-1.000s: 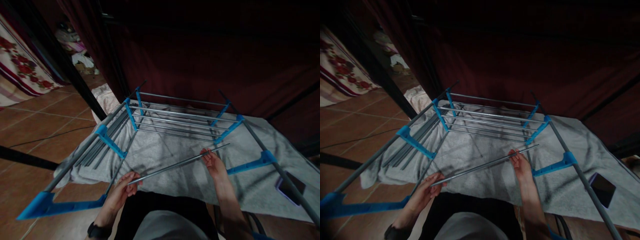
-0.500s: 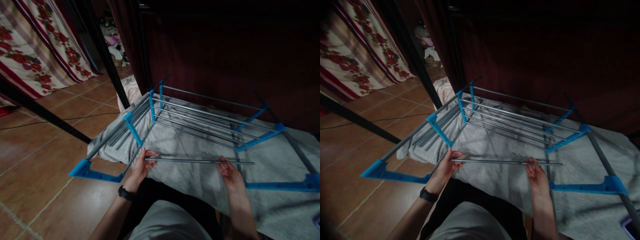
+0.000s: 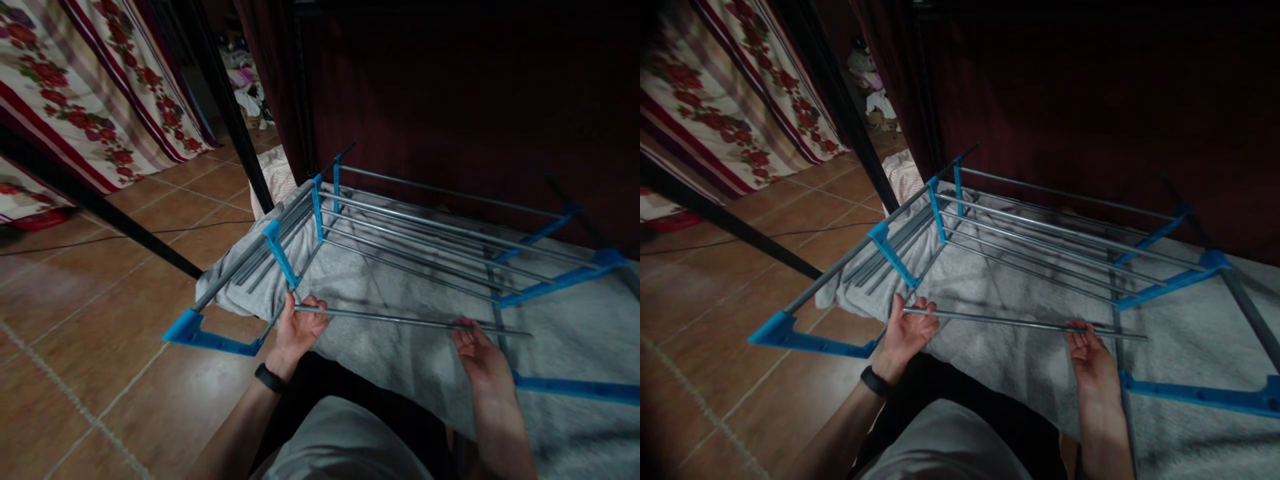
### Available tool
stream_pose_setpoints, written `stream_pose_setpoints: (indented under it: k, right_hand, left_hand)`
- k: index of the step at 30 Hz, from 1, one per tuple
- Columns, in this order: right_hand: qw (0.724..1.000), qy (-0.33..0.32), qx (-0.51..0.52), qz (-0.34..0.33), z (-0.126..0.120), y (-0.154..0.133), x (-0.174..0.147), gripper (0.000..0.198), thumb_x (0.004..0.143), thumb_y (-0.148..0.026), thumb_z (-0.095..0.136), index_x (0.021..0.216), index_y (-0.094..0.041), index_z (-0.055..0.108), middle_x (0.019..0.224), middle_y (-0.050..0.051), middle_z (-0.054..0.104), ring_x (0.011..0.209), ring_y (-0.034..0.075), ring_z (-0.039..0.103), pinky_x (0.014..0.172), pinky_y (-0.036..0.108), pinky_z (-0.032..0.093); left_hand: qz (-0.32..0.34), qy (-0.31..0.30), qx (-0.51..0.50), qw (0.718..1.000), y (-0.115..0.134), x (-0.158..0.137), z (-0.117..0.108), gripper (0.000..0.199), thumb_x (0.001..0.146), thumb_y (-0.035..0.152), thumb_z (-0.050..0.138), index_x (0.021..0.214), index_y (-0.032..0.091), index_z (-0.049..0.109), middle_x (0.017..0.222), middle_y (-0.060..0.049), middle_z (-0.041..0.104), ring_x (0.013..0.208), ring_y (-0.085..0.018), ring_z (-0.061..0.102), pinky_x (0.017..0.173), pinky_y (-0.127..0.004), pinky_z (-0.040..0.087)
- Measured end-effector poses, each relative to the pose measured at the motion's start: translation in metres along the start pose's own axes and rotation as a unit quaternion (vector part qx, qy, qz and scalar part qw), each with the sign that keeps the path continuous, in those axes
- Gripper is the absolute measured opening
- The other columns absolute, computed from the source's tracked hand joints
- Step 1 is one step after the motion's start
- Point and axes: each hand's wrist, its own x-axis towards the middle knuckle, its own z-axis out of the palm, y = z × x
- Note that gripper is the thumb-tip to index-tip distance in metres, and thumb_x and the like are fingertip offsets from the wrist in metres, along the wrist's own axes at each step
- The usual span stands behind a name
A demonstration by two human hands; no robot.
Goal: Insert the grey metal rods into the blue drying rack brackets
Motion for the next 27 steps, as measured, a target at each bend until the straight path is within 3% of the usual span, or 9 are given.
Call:
stream_pose_setpoints:
  k: [10,18,27]
  right_hand:
    - [0.999,-0.02,-0.038,-0.024,-0.001,0.003,-0.005,0.013,0.084,-0.008,0.07,0.085,-0.02,0.064,0.086,-0.001,0.07,0.076,0.01,0.07,0.076,0.025,0.065]
    - [0.999,-0.009,-0.01,-0.03,-0.001,0.005,-0.003,0.01,0.088,-0.007,0.062,0.087,-0.016,0.064,0.087,0.001,0.068,0.079,0.01,0.07,0.08,0.024,0.063]
    - [1.0,-0.008,-0.011,-0.023,-0.003,0.006,0.0,0.012,0.088,-0.006,0.061,0.085,-0.018,0.062,0.085,0.0,0.067,0.078,0.009,0.07,0.078,0.025,0.064]
  left_hand:
    - [0.032,0.022,-0.067,0.997,-0.006,0.004,0.003,0.043,0.097,0.052,0.055,0.079,0.015,0.067,0.082,-0.006,0.062,0.062,-0.011,0.053,0.057,-0.023,0.045]
    - [0.032,0.039,-0.063,0.997,-0.006,0.007,-0.005,0.035,0.096,0.046,0.06,0.08,0.015,0.067,0.09,-0.007,0.066,0.071,-0.012,0.058,0.062,-0.023,0.048]
    - [0.037,0.048,-0.061,0.996,-0.005,0.009,-0.009,0.028,0.101,0.035,0.051,0.088,0.016,0.067,0.094,-0.008,0.067,0.075,-0.013,0.061,0.07,-0.027,0.052]
